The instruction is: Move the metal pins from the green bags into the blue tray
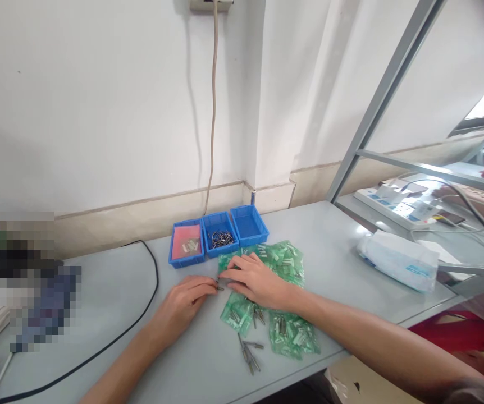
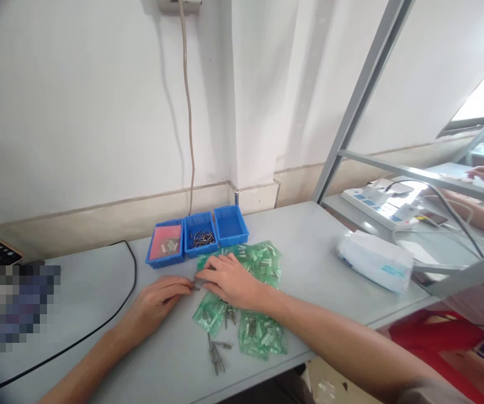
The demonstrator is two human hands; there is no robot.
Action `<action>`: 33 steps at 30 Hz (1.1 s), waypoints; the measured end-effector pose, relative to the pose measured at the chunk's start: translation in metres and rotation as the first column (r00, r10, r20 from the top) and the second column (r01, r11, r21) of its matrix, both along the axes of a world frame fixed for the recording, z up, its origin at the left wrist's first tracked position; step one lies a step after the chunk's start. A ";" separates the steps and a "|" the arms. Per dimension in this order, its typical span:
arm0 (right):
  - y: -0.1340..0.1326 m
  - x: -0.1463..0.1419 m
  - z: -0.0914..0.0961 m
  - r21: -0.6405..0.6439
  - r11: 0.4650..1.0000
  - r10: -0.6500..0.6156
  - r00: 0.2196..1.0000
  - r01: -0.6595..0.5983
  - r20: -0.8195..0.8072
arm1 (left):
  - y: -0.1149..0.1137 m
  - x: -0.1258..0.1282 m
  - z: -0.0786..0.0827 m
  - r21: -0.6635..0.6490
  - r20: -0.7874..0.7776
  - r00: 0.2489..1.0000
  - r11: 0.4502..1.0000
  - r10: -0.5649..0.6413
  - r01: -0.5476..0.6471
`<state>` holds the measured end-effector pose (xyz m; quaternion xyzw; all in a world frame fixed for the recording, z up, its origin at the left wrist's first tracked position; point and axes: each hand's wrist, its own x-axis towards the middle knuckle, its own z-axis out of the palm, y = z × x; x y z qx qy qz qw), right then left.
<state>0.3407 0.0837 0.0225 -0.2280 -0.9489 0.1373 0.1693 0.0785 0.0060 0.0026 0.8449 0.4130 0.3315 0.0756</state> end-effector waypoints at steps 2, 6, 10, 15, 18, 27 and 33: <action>0.000 -0.001 -0.001 0.023 1.000 0.001 1.000 -0.001 0.003 | 0.000 0.000 0.000 -0.002 0.004 1.000 1.000 0.000 0.000; 0.000 -0.003 -0.004 0.014 1.000 -0.004 1.000 0.004 -0.027 | -0.001 -0.001 -0.004 -0.026 -0.001 1.000 1.000 0.018 -0.018; -0.001 -0.005 -0.006 0.006 1.000 -0.026 0.999 0.026 -0.041 | 0.000 -0.002 -0.009 -0.042 -0.012 0.999 0.998 0.039 -0.040; -0.003 -0.006 -0.003 -0.012 0.995 -0.098 0.989 0.097 -0.110 | 0.002 -0.002 -0.009 -0.045 -0.024 0.996 0.995 0.084 -0.085; 0.000 -0.005 -0.002 -0.167 0.975 -0.179 0.963 0.147 -0.200 | 0.003 -0.004 -0.009 -0.030 -0.044 0.994 0.994 0.100 -0.102; 0.007 -0.003 -0.001 -0.399 0.897 -0.355 0.849 0.191 -0.391 | 0.009 -0.012 -0.011 0.015 -0.068 0.976 0.979 0.205 -0.204; 0.010 -0.001 -0.002 -0.396 0.899 -0.359 0.834 0.187 -0.420 | 0.009 -0.014 -0.012 -0.021 -0.122 0.945 0.951 0.302 -0.307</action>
